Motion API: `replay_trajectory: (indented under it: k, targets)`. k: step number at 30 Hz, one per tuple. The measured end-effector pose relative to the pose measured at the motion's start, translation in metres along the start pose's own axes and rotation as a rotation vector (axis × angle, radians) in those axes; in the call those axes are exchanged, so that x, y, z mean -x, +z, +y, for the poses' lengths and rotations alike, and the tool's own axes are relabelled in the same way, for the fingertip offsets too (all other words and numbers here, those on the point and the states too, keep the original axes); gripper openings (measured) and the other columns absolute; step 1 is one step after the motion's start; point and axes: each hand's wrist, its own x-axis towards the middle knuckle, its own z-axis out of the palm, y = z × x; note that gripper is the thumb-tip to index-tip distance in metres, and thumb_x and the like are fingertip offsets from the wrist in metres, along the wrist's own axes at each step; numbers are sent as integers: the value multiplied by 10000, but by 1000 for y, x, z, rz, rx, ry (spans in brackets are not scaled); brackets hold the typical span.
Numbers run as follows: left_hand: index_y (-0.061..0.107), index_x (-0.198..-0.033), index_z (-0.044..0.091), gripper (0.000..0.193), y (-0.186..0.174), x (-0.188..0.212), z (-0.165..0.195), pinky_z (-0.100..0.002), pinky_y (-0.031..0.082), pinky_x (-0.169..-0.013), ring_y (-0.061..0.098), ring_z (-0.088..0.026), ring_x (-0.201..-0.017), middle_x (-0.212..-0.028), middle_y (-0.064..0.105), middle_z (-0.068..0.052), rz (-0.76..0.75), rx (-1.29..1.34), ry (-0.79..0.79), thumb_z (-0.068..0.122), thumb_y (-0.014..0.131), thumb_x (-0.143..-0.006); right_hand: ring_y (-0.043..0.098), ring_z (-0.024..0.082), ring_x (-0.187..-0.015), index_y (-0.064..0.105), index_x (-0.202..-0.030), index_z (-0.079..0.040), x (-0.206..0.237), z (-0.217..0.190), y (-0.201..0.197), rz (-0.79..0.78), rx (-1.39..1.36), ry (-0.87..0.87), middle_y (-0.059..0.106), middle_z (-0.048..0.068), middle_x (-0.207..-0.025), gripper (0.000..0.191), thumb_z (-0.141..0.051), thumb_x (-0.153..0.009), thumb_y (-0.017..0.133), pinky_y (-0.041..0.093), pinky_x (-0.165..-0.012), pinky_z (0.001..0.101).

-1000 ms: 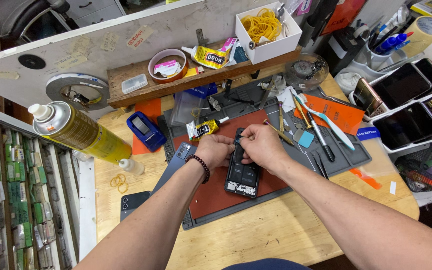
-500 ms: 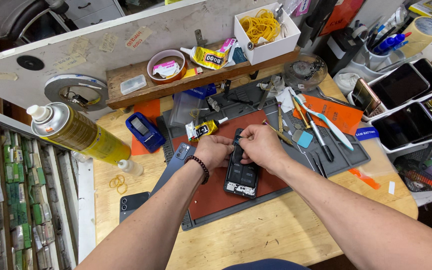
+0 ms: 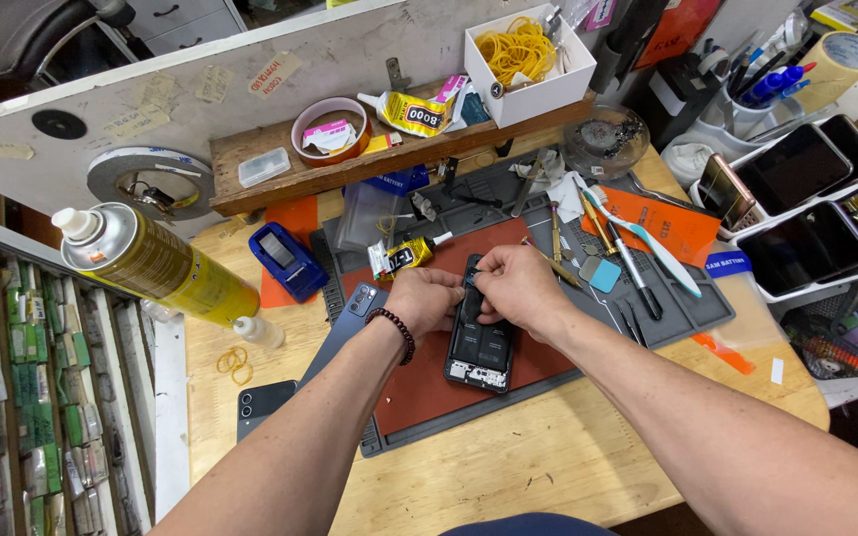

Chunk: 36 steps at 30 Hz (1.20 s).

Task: The person applies adhesive to the internal frame of a disassembled smartphone, then aligns and presses the back cover into place. They repeatedly remove the back cover to reapply adhesive and reseat it, using a small tool to assist with alignment and adhesion.

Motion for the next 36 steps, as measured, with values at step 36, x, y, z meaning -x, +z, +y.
replay_trajectory:
  k: [36]
  targets:
    - [702, -1124, -49, 204, 0, 9, 8, -386, 659, -767, 760, -245, -894, -1021, 758, -162, 3, 10, -15, -7, 633, -937, 648, 106, -580, 678, -973, 24, 9, -3, 4, 53, 60, -8, 674, 53, -798, 88, -52, -936, 651, 628, -513, 295]
